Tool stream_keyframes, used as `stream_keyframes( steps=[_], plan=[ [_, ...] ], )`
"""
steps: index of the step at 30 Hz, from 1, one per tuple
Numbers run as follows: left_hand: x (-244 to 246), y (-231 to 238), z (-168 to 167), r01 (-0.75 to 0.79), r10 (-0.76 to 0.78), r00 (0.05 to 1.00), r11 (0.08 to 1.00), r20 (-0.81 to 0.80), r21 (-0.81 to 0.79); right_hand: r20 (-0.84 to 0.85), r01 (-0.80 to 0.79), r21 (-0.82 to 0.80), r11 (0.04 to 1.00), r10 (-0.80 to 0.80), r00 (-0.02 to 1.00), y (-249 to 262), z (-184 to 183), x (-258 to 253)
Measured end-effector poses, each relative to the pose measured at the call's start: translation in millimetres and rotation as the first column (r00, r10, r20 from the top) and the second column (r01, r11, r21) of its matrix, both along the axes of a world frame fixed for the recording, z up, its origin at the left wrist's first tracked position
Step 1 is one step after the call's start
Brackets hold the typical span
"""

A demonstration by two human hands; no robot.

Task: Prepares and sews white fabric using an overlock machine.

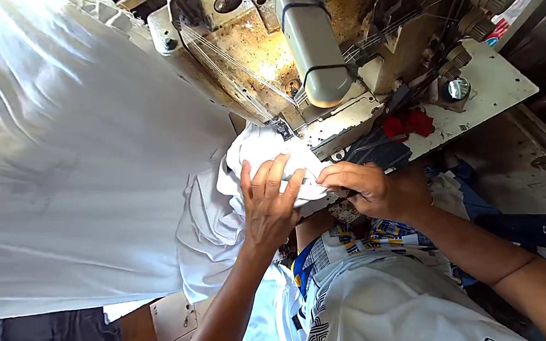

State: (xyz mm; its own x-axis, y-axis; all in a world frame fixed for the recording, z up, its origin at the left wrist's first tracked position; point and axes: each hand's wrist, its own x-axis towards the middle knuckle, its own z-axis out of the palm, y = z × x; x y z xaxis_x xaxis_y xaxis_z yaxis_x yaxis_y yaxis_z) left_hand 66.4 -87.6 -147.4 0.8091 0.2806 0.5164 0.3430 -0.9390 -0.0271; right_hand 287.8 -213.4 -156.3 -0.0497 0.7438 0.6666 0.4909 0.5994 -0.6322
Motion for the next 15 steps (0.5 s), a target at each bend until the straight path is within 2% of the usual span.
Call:
stream_keyframes(
  steps=[6, 9, 12, 15],
  plan=[
    [-11, 17, 27, 0.083, -0.082, 0.99, 0.997, -0.118, 0.005, -0.064, 0.031, -0.112, 0.993, -0.039, 0.997, -7, -16, 1],
    [-13, 16, 39, 0.103, -0.099, 0.988, 0.994, -0.117, 0.03, -0.177, -0.001, -0.158, 0.988, -0.027, 0.984, -11, -17, -2],
    [-12, 21, 43, 0.129, -0.124, 0.988, 0.991, -0.096, 0.047, -0.216, -0.006, -0.163, 0.987, -0.03, 0.976, -13, -15, -5],
    [-10, 27, 43, 0.152, -0.155, 0.977, 0.988, -0.15, -0.032, -0.232, 0.002, -0.184, 0.983, -0.045, 0.972, -12, -15, -5]
  ],
)
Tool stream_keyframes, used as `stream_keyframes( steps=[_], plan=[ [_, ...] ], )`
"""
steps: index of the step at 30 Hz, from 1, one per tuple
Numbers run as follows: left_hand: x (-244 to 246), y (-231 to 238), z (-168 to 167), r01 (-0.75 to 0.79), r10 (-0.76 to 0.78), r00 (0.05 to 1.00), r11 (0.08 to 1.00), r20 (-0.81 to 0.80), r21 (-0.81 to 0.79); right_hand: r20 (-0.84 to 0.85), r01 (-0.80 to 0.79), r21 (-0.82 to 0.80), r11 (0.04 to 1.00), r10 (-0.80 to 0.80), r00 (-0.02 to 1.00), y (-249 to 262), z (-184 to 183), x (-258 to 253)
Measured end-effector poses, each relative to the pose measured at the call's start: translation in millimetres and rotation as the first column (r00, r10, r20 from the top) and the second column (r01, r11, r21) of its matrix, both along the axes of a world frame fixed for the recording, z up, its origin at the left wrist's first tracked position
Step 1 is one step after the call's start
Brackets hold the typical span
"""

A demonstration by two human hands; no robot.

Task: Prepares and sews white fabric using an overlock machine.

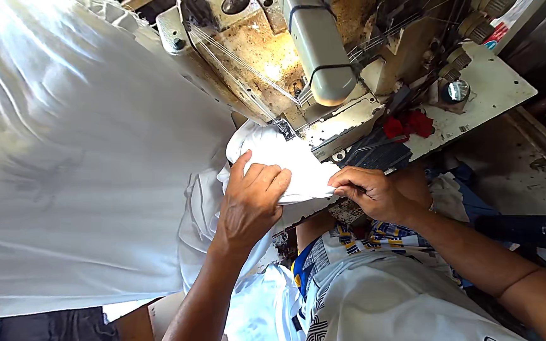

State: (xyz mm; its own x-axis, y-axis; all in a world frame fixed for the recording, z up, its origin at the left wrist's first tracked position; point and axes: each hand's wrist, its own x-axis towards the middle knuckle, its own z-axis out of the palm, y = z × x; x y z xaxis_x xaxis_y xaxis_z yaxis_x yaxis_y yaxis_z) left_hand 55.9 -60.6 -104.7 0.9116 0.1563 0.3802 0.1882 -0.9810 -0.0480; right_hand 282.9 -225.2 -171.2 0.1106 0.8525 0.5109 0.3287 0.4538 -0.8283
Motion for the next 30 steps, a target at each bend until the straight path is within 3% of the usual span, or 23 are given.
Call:
stream_keyframes(
  steps=[6, 13, 25, 30],
  plan=[
    [-3, 10, -4, 0.057, -0.062, 0.997, 0.991, -0.039, -0.122, -0.041, 0.008, -0.031, 0.999, -0.009, 0.999, -2, -2, 1],
    [-1, 10, 13, 0.01, -0.01, 0.998, 1.0, -0.055, 0.013, -0.099, 0.001, -0.046, 0.999, -0.006, 0.995, 1, 0, 2],
    [3, 54, 22, -0.027, 0.029, 0.999, 0.998, -0.04, 0.059, -0.169, 0.041, -0.032, 0.999, -0.046, 0.985, 47, 5, -5],
    [-11, 60, 44, -0.133, 0.114, 0.978, 0.986, -0.177, -0.098, -0.158, 0.038, -0.008, 0.999, -0.039, 0.987, 60, 10, -4]
  ],
)
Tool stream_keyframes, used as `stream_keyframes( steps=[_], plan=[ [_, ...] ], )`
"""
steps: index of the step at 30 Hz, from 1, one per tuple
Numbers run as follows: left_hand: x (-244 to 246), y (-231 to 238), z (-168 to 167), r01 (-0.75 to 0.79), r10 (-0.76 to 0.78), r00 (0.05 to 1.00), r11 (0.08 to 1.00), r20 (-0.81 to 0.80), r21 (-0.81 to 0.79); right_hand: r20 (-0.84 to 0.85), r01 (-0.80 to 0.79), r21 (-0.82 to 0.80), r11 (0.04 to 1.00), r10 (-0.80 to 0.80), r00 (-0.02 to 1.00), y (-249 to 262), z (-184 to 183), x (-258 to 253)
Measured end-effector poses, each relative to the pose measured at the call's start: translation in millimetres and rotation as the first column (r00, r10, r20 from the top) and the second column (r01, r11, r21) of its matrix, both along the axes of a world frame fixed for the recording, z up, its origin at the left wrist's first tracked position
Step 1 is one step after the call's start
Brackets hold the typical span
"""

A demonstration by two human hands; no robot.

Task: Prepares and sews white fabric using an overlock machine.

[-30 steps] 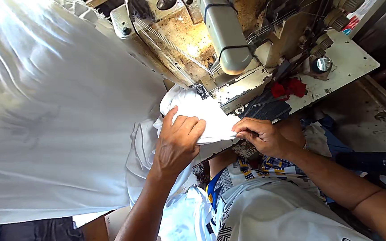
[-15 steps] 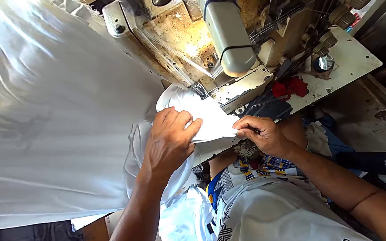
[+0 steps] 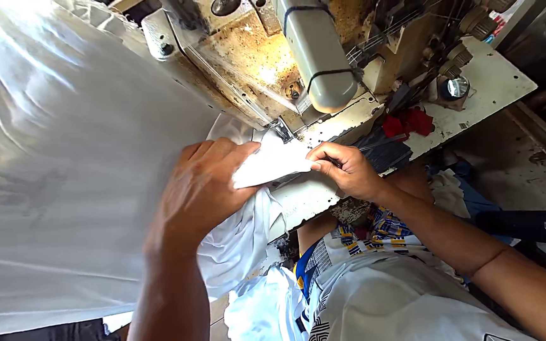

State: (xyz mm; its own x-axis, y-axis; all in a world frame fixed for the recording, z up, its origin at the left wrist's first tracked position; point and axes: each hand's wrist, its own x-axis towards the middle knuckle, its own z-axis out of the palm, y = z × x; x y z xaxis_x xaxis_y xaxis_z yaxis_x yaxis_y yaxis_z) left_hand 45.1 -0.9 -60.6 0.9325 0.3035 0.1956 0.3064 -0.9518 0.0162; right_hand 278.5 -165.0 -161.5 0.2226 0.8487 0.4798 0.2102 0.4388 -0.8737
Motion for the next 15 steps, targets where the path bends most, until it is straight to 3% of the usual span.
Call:
stream_keyframes(
  steps=[2, 6, 8, 12, 15],
  plan=[
    [-11, -7, 15, -0.016, 0.017, 1.0, 0.996, 0.001, -0.084, 0.032, -0.016, 0.028, 0.999, 0.015, 0.999, 3, -3, 3],
    [-17, -41, 34, 0.18, -0.163, 0.971, 0.98, 0.174, -0.086, 0.273, -0.105, -0.021, 0.994, 0.107, 0.956, -1, 7, 9],
    [-13, -63, 33, 0.278, -0.228, 0.938, 0.944, 0.261, -0.177, 0.392, -0.162, -0.041, 0.986, 0.165, 0.905, -10, 11, 10],
    [4, -92, -4, 0.326, -0.16, 0.865, 0.9, 0.476, -0.29, 0.4, -0.244, 0.046, 0.969, 0.206, 0.893, -32, 13, 6],
    [21, -97, -47, 0.155, -0.117, 0.864, 0.987, 0.49, -0.039, 0.384, -0.188, 0.089, 0.978, 0.14, 0.912, -45, 6, 4]
  ],
)
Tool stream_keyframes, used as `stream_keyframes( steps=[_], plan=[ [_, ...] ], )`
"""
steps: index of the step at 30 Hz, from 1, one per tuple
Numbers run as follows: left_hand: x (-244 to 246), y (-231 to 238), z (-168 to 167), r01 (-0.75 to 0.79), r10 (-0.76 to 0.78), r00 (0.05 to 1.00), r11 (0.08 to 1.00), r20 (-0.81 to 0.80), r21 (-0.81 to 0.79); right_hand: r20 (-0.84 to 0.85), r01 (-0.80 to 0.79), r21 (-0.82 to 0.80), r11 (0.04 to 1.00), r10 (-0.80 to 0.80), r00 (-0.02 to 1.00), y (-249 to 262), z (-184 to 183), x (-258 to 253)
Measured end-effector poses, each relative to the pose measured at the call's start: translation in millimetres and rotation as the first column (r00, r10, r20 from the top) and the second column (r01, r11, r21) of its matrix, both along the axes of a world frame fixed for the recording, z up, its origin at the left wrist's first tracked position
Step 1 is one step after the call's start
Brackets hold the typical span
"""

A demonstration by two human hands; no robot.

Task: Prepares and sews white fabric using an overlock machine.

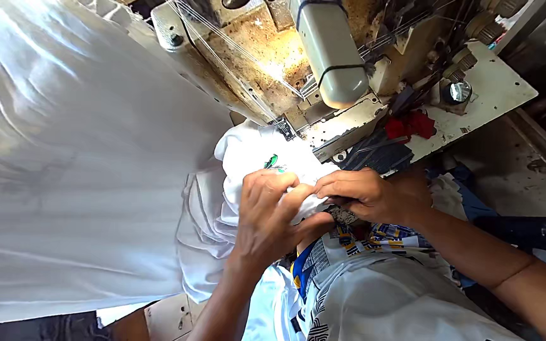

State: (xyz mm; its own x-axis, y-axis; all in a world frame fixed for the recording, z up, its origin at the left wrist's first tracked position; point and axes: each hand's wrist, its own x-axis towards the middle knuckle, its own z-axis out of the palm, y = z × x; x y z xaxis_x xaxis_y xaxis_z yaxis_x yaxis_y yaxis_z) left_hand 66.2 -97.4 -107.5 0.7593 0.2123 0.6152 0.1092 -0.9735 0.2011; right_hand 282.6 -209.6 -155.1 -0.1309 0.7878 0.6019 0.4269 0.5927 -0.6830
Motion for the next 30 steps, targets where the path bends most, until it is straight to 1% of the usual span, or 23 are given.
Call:
stream_keyframes(
  steps=[2, 4, 6, 8, 11, 13, 15, 17, 21, 24, 27, 30],
  plan=[
    [7, 11, -23, -0.059, 0.077, 0.993, 0.983, -0.093, 0.176, -0.021, 0.024, -0.004, 1.0, -0.024, 0.999, -5, -3, -1],
    [8, 24, -35, -0.098, 0.132, 0.983, 0.967, -0.13, 0.236, -0.06, 0.03, -0.03, 0.999, -0.032, 0.998, -8, -5, -1],
    [3, 33, -33, -0.11, 0.144, 0.983, 0.96, -0.115, 0.257, -0.123, 0.034, -0.069, 0.997, -0.042, 0.991, -9, -5, 1],
    [0, 34, -21, -0.096, 0.144, 0.977, 0.954, -0.155, 0.283, -0.2, 0.023, -0.117, 0.993, -0.046, 0.979, -11, -7, 2],
    [-3, 33, -7, 0.009, 0.064, 0.961, 0.965, -0.268, 0.263, -0.241, 0.006, -0.16, 0.987, -0.045, 0.969, -12, -13, 2],
    [-4, 34, -2, 0.073, 0.002, 0.955, 0.968, -0.297, 0.238, -0.257, -0.005, -0.179, 0.984, -0.042, 0.965, -14, -14, 1],
    [-4, 35, 2, 0.086, -0.012, 0.953, 0.969, -0.304, 0.23, -0.271, -0.007, -0.179, 0.984, -0.043, 0.962, -16, -14, 1],
    [-4, 36, 5, 0.069, 0.009, 0.944, 0.972, -0.329, 0.224, -0.282, -0.007, -0.178, 0.984, -0.044, 0.958, -17, -13, 2],
    [-3, 37, 6, 0.015, 0.072, 0.901, 0.981, -0.428, 0.196, -0.31, -0.002, -0.205, 0.979, -0.063, 0.949, -18, -16, 4],
    [-4, 38, 6, 0.007, 0.082, 0.889, 0.981, -0.451, 0.193, -0.324, -0.004, -0.224, 0.975, -0.071, 0.943, -19, -18, 5],
    [-4, 36, 6, -0.054, 0.156, 0.893, 0.968, -0.421, 0.245, -0.327, -0.006, -0.23, 0.973, -0.072, 0.942, -20, -17, 6],
    [-3, 35, 5, -0.076, 0.165, 0.932, 0.96, -0.323, 0.271, -0.345, -0.013, -0.235, 0.972, -0.071, 0.936, -19, -17, 6]
  ],
)
